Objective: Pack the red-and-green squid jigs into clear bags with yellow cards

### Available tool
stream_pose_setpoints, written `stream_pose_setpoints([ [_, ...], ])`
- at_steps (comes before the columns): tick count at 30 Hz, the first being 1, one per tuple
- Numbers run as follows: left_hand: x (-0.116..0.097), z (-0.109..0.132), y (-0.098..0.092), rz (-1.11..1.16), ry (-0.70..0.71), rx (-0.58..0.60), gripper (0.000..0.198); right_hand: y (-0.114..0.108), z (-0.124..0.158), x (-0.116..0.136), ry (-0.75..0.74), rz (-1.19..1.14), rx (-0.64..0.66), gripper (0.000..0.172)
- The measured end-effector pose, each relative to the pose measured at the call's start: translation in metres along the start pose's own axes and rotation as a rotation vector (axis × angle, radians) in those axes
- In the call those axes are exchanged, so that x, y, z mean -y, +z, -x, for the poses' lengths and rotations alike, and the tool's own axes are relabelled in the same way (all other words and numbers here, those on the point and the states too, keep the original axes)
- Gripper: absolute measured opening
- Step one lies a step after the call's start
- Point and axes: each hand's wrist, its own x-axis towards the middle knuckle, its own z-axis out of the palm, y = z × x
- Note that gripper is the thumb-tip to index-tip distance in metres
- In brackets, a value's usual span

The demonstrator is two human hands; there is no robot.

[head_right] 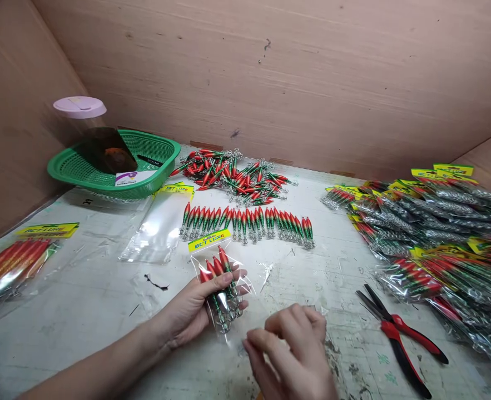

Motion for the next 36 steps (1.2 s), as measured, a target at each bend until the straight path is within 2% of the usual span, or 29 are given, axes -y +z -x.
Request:
stream_pose_setpoints([
  [2,0.000,0.001,0.000,0.019,0.004,0.019,0.024,0.004,0.005,0.004,-0.007,0.031,-0.005,0.011],
  [5,0.002,0.005,0.002,0.014,0.000,0.070,0.030,0.015,0.006,0.010,0.084,0.045,-0.071,0.006],
  [8,0.002,0.007,0.004,-0.022,-0.009,0.081,0.027,0.020,0.003,0.011,0.115,0.035,-0.091,0.007],
  [12,0.001,0.005,0.004,-0.010,-0.004,0.052,0.022,0.019,0.002,0.008,0.095,0.018,-0.099,0.012],
  [21,0.001,0.006,0.006,0.051,-0.030,0.075,0.030,0.021,0.005,0.010,0.148,0.075,-0.102,0.019],
  [27,0.003,0.004,0.005,0.070,-0.017,0.084,0.027,0.024,0.007,0.011,0.161,0.060,-0.109,0.028],
  [29,0.005,0.003,0.004,0.072,-0.014,0.101,0.028,0.026,0.007,0.013,0.173,0.047,-0.123,0.024],
  [33,0.012,0.003,0.002,0.068,-0.003,0.107,0.035,0.033,0.003,0.018,0.287,0.035,-0.198,0.003],
  [36,0.015,0.004,0.003,0.064,0.019,0.089,0.042,0.039,-0.002,0.024,0.333,0.004,-0.238,0.005],
])
